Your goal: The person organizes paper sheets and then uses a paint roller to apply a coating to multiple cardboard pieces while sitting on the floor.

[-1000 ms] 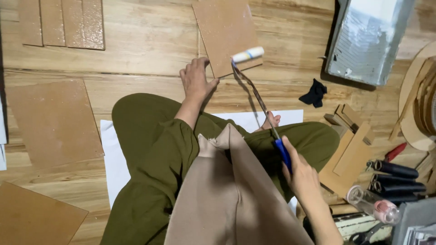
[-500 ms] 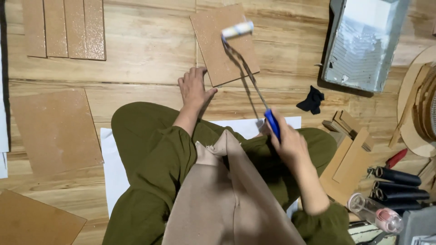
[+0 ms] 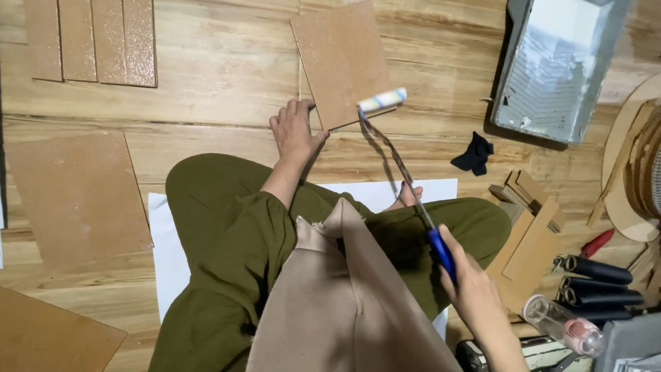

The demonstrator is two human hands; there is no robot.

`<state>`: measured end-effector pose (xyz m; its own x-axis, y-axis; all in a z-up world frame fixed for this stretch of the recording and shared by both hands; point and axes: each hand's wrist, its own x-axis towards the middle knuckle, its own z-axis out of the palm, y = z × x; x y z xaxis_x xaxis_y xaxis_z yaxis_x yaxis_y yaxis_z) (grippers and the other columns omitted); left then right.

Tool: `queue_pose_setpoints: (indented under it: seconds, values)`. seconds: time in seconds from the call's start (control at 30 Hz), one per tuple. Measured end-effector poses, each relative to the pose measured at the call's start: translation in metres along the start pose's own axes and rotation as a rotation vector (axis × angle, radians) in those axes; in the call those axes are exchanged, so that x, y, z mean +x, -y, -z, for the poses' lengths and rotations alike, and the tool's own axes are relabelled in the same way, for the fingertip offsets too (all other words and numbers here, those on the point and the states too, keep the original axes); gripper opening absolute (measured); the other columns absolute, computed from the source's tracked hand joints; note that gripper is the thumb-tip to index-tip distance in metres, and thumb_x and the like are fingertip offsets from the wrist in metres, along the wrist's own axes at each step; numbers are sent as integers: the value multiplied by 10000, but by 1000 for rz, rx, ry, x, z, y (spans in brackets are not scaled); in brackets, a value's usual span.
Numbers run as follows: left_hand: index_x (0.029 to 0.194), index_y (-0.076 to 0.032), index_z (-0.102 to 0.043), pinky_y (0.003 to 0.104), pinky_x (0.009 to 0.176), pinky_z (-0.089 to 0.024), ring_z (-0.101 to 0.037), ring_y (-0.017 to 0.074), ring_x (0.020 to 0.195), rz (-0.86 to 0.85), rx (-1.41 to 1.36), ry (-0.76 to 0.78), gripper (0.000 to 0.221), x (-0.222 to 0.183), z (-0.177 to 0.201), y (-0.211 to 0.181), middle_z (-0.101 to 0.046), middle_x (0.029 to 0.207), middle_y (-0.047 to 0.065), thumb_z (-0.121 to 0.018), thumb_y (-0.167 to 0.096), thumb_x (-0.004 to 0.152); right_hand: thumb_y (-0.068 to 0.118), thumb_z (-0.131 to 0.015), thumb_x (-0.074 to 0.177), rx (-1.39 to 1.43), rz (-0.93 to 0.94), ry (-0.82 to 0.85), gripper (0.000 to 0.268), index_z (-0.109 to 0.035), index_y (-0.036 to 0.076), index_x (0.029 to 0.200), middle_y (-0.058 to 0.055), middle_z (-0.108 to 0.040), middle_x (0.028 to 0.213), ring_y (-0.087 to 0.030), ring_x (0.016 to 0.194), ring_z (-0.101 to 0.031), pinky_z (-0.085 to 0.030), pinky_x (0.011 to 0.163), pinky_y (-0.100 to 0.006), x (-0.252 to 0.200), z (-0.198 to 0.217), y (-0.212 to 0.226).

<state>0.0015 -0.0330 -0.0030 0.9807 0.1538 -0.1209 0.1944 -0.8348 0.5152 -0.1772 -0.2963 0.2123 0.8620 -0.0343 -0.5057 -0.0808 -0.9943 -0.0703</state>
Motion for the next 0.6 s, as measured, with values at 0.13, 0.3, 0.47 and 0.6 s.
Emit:
queue_pose_setpoints:
  seconds: [0.13,0.3,0.47,0.6]
  values:
    - [1205,-141,-483,360,868,-315,-478,211,979,128,-120,69,670,-6,6,-13,-502,1065,42,-774,-314,627,133,-604,740,62,85,-84,742,-252,265,1380,-212,-599,1075,-313,786,-681,-616,650,-369,-4,7,-42]
    - [1263,-118,-441,345,864,-448,-527,180,1005,280,-445,210,591,-14,5,-15,-500,1110,60,-657,-311,748,38,-650,808,121,84,-542,672,-384,-56,1418,-333,-576,1028,-393,724,-574,-451,585,-427,49,14,-124]
    - [1170,-60,-524,329,811,-482,-574,218,939,404,-776,188,434,-24,36,-32,-561,1071,105,-591,-198,765,65,-671,902,-27,118,-736,544,-465,-95,1379,-317,-625,966,-437,726,-599,-478,617,-453,153,-29,-215]
    - [1085,-1,-562,345,707,-486,-600,281,808,372,-842,32,486,-18,-2,-28,-601,940,173,-608,-263,678,213,-632,922,-12,-103,-601,457,-535,-62,1273,-327,-615,886,-506,682,-574,-460,576,-511,192,-58,-231]
